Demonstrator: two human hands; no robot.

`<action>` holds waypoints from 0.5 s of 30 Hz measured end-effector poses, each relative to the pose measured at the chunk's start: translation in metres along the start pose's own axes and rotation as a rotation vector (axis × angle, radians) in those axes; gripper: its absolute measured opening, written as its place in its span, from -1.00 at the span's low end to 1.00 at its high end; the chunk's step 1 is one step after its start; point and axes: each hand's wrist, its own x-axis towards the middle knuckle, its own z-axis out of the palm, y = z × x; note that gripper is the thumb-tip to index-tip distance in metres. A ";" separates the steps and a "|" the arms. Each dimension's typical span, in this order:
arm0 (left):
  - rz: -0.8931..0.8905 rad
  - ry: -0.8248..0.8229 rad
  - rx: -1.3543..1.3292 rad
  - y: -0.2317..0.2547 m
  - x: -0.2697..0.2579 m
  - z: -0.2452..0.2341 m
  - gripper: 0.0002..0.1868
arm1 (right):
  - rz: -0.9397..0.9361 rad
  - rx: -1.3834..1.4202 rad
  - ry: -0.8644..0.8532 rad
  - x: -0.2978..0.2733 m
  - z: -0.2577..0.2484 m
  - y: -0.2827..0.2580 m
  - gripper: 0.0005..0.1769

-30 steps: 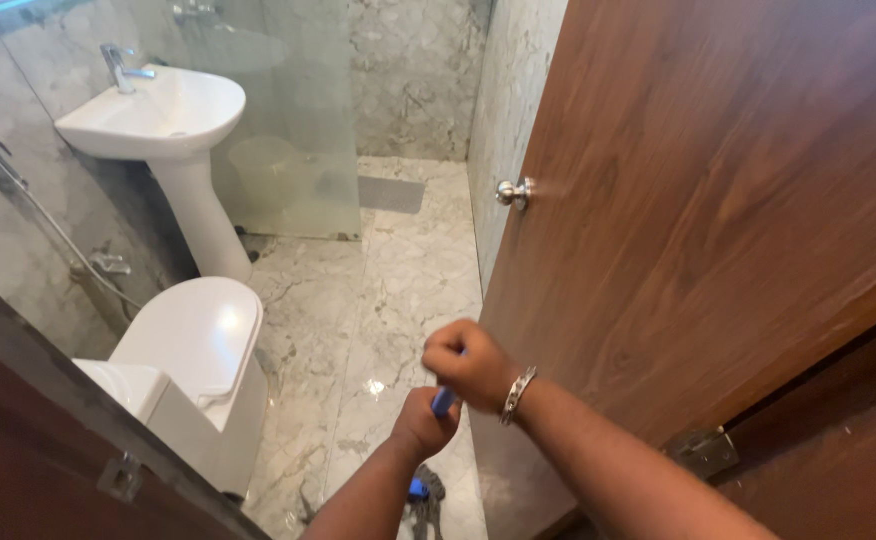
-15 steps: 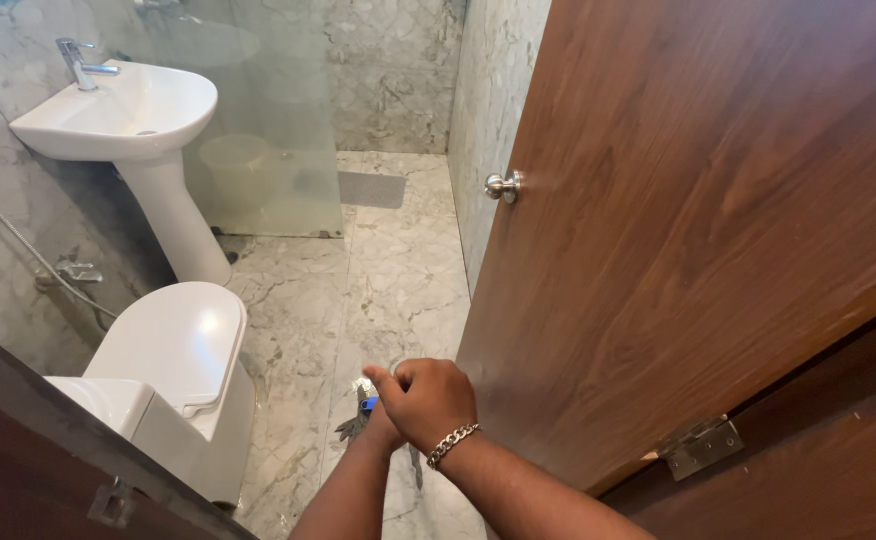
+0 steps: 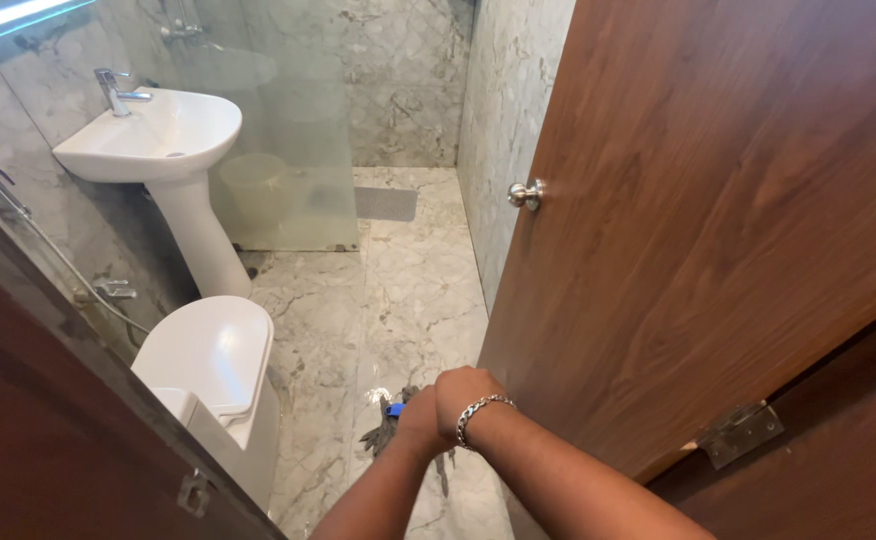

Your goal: The person mops the marble floor of a bathroom using a blue mop. They clean the area near the toilet and sink, then move into the shower stall to mop the floor around the drain and along the walls.

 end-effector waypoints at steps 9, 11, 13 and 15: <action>-0.308 -0.037 0.093 0.012 -0.014 -0.010 -0.73 | 0.046 0.079 -0.021 -0.005 -0.008 -0.026 -0.60; -0.281 -0.050 0.147 0.017 -0.007 -0.012 -0.75 | 0.052 0.076 0.032 0.000 -0.010 -0.022 -0.64; -0.272 -0.038 0.108 0.020 0.001 -0.015 -0.75 | 0.095 0.105 0.046 0.006 -0.011 -0.017 -0.66; -0.268 -0.029 0.086 0.021 0.010 -0.012 -0.75 | 0.116 0.114 0.065 0.013 -0.009 -0.009 -0.68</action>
